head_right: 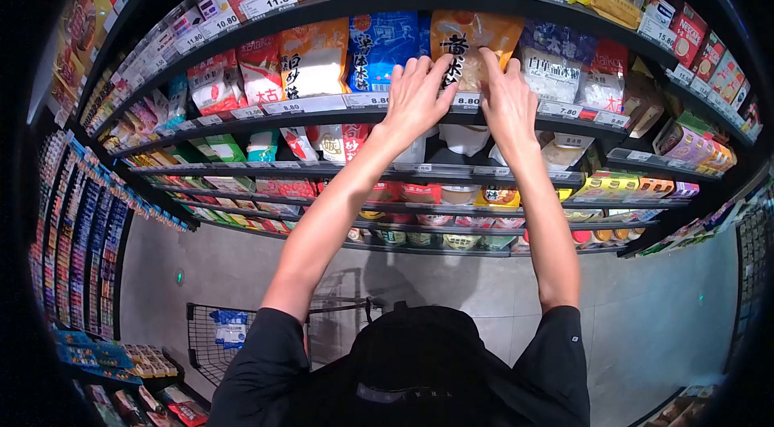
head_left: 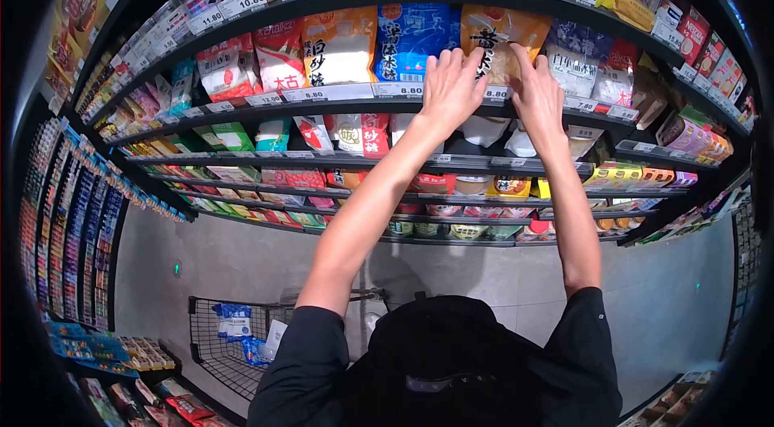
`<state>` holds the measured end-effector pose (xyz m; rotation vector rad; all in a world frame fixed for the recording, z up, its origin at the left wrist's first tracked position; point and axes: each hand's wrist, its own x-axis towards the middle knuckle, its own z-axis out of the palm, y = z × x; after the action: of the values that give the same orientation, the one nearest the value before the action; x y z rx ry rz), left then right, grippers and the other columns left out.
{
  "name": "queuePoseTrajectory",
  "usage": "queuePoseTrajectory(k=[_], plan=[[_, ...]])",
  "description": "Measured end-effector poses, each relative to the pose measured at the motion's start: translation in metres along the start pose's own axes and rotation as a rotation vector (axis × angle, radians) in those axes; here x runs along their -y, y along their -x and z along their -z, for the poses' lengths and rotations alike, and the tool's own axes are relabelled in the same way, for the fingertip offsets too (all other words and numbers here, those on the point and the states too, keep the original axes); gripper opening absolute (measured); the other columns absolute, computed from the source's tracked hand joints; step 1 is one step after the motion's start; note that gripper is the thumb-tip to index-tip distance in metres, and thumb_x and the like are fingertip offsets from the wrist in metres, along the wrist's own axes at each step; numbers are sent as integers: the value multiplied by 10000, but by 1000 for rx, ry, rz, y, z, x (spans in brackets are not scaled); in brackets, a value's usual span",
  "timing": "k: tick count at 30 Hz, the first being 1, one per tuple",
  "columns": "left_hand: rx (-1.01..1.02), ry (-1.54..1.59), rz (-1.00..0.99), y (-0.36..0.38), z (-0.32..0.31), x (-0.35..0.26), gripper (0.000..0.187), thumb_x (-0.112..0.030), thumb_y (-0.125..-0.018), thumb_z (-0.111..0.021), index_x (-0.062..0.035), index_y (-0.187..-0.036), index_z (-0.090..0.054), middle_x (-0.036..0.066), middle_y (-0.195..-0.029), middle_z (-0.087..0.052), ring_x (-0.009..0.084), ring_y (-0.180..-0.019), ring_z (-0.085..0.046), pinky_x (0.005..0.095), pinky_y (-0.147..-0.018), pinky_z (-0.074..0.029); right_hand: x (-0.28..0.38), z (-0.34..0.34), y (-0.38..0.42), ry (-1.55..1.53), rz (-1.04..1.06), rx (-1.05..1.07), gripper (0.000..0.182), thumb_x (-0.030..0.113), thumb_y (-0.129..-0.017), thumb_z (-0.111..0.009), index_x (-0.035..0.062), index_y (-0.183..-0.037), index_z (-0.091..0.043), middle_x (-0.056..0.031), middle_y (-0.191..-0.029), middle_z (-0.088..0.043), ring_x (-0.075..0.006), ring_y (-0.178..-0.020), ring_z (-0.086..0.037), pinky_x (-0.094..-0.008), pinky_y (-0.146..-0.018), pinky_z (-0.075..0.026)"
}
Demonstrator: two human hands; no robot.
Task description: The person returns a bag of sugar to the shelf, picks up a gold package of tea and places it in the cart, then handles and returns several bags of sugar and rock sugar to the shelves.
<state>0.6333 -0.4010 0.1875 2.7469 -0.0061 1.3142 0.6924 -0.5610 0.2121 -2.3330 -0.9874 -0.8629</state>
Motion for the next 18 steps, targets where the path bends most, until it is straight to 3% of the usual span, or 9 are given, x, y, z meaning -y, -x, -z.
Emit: queuePoseTrajectory(k=[6,7,8,9,10,12,13,15,18], plan=[[-13,118,38,37,29,-9,376,-281,-859,-620,-59,-1160,-582,100,-1010,-581,273,-937,-516,415,-801,-362,-7,4,0,89,-108,18,655,50,-721,-688,152,-1317,-437,-240,-1041,-568,-411,-822,-637,-501,-668,-518],[-101,155,5,46,31,-14,346,-273,-843,-623,-65,-1118,-592,92,-970,-571,270,-923,-510,423,-776,-364,-24,-8,0,91,-49,23,664,58,-729,-666,126,-1346,-429,-241,-1093,-593,-395,-852,-634,-496,-713,-515],[-190,166,-18,57,31,-19,315,-265,-827,-627,-71,-1075,-602,84,-930,-561,268,-909,-504,430,-750,-365,-35,-13,0,78,85,-103,649,69,-744,-639,98,-1361,-441,-220,-1153,-603,-384,-946,-619,-465,-791,-506],[15,124,49,65,48,-29,371,-275,-828,-629,-62,-1128,-580,106,-1038,-573,294,-973,-518,438,-832,-377,-36,-16,-6,30,154,-172,633,79,-750,-636,103,-1360,-467,-195,-1207,-593,-384,-1040,-592,-440,-859,-486],[-26,286,65,78,51,-31,370,-268,-821,-628,-60,-1123,-573,107,-1051,-566,295,-979,-517,441,-836,-381,-58,-35,-12,60,174,-148,637,88,-748,-655,92,-1359,-474,-195,-1220,-588,-369,-1088,-578,-425,-892,-473],[-155,285,88,111,51,-42,351,-226,-819,-630,-57,-1120,-567,122,-1034,-534,291,-973,-499,430,-830,-381,-77,-45,-37,45,55,151,713,12,-713,-696,70,-1380,-450,-183,-1224,-587,-347,-1101,-577,-405,-929,-462],[-65,279,135,126,61,-46,353,-227,-819,-638,-66,-1125,-566,114,-1025,-508,277,-979,-479,420,-826,-373,-126,-83,-54,39,230,87,711,-53,-722,-673,72,-1384,-447,-183,-1221,-587,-341,-1106,-577,-399,-955,-448],[-142,295,208,157,68,-55,319,-203,-832,-634,-70,-1115,-569,101,-1030,-496,248,-981,-462,403,-840,-350,-152,-98,-74,-162,250,181,681,-112,-755,-601,51,-1394,-430,-179,-1239,-591,-310,-1142,-577,-379,-987,-429],[-244,305,282,191,81,-61,347,-147,-798,-650,-48,-1121,-573,94,-1046,-503,244,-989,-470,404,-837,-335,-196,-110,-102,-217,414,165,516,16,-831,-489,-29,-1344,-469,-217,-1330,-532,-317,-1235,-515,-359,-1064,-369]])
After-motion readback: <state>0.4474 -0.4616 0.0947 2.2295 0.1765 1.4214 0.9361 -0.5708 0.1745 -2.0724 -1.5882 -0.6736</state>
